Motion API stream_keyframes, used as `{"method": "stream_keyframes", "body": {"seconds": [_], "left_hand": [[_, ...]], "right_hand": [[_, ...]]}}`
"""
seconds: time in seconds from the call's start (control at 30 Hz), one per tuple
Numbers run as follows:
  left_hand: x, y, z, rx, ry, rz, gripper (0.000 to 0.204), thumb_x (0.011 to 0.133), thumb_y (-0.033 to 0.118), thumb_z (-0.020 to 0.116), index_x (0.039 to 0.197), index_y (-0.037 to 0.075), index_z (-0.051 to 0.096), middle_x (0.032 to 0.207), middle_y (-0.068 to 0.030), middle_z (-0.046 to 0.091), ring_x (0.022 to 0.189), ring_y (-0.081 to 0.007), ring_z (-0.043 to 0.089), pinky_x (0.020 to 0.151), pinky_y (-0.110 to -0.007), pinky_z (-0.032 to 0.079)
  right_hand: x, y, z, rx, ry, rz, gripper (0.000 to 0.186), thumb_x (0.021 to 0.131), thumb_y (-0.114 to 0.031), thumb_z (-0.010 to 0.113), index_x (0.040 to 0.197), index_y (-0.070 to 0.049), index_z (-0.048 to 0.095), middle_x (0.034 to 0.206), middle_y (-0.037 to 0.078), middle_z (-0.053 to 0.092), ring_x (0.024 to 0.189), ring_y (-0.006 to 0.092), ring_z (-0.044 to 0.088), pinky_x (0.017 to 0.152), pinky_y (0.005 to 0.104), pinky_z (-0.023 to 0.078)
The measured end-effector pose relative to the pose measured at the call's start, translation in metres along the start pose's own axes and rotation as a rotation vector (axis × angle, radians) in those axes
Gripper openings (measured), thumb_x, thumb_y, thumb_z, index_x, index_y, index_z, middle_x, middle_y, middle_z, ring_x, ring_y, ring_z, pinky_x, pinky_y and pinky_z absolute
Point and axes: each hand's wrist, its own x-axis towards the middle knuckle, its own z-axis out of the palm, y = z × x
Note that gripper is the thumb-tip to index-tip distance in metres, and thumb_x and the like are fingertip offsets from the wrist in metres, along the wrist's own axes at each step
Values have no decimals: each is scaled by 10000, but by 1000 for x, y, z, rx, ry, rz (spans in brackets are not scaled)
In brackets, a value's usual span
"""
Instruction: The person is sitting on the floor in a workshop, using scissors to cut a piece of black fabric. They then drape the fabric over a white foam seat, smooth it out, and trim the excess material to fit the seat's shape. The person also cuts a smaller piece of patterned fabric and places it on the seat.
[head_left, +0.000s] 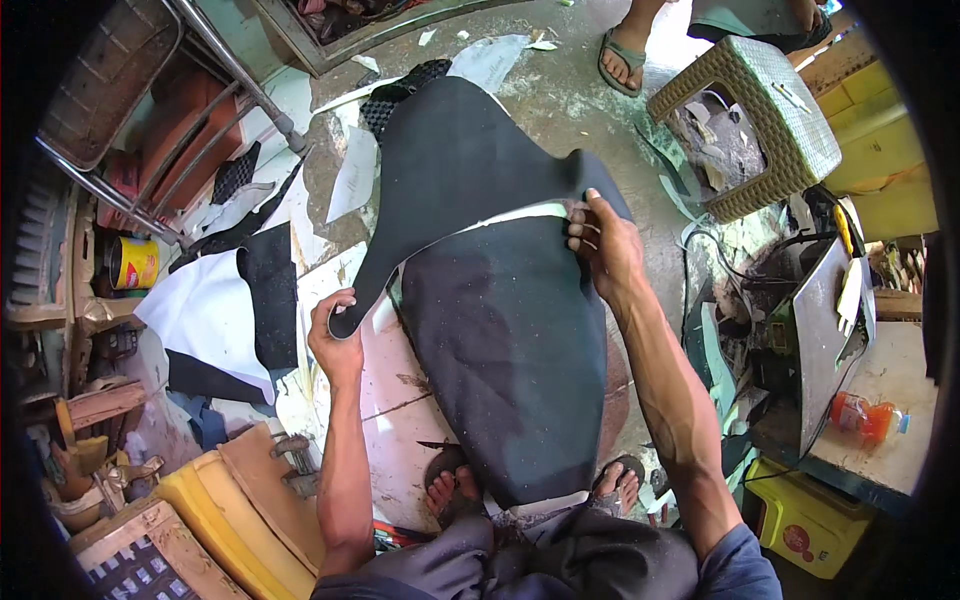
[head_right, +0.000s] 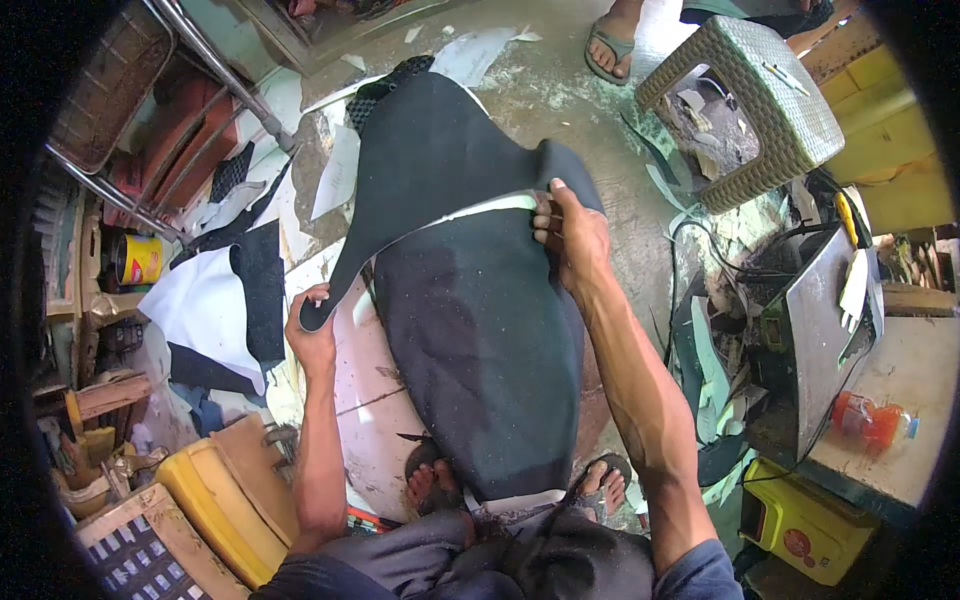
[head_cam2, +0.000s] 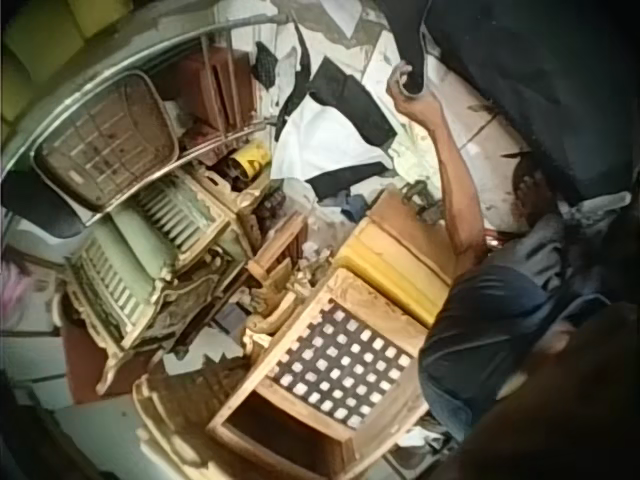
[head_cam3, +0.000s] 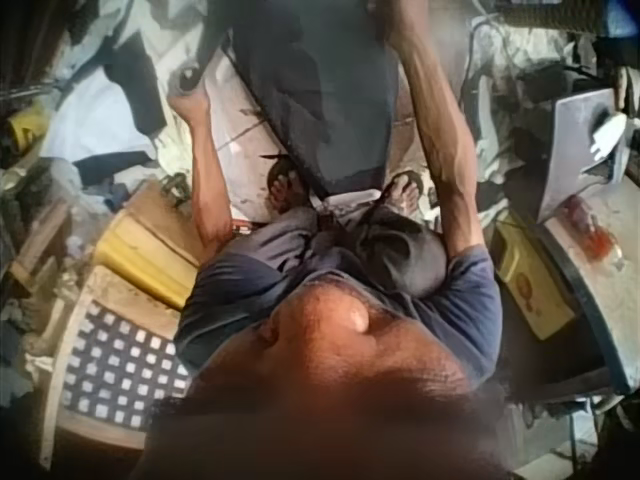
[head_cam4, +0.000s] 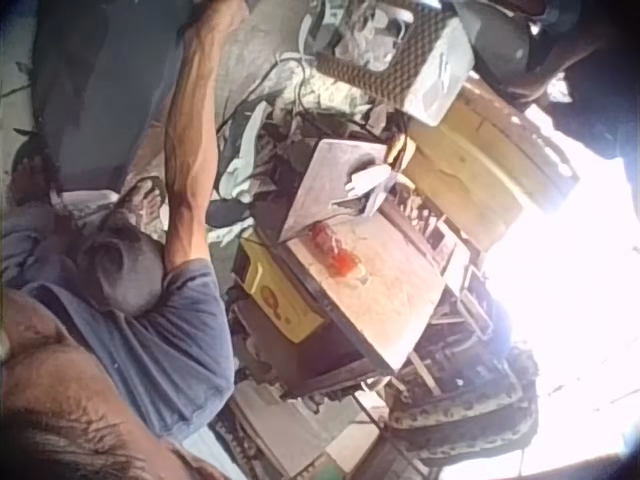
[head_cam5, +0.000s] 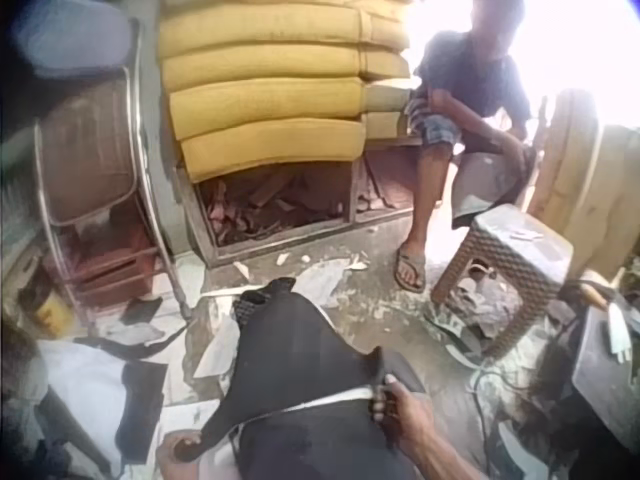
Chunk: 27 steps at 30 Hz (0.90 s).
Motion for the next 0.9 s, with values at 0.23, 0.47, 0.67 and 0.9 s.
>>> {"method": "stream_keyframes", "body": {"seconds": [0.23,0.47,0.67,0.9], "left_hand": [[22,25,5,-56,48,-36,252,772,-109,729,978,9,645,1047,-112,725,1025,-201,679,954,-329,503],[68,70,10,55,82,152,269,773,-131,672,989,29,660,1056,-97,742,1027,-209,697,917,-312,518],[38,22,12,93,83,29,182,810,-41,735,966,15,658,1019,-104,737,998,-206,683,939,-331,501],[22,19,-15,330,-653,30,636,679,-1,823,1278,72,622,1396,-160,582,1374,-301,495,1159,-391,359]], "right_hand": [[-1,7,-8,120,-25,-9,309,993,-342,665,1054,-39,647,855,49,654,726,156,611,670,304,517],[-2,11,-14,86,11,45,311,1004,-359,653,1032,-49,635,816,48,636,683,153,607,605,285,480],[-4,25,-17,92,-4,41,386,1012,-371,636,1080,10,649,809,56,642,627,155,641,527,272,496],[-18,18,-31,27,73,83,385,1003,-377,643,1038,6,661,740,49,619,553,140,609,488,275,478]]}}
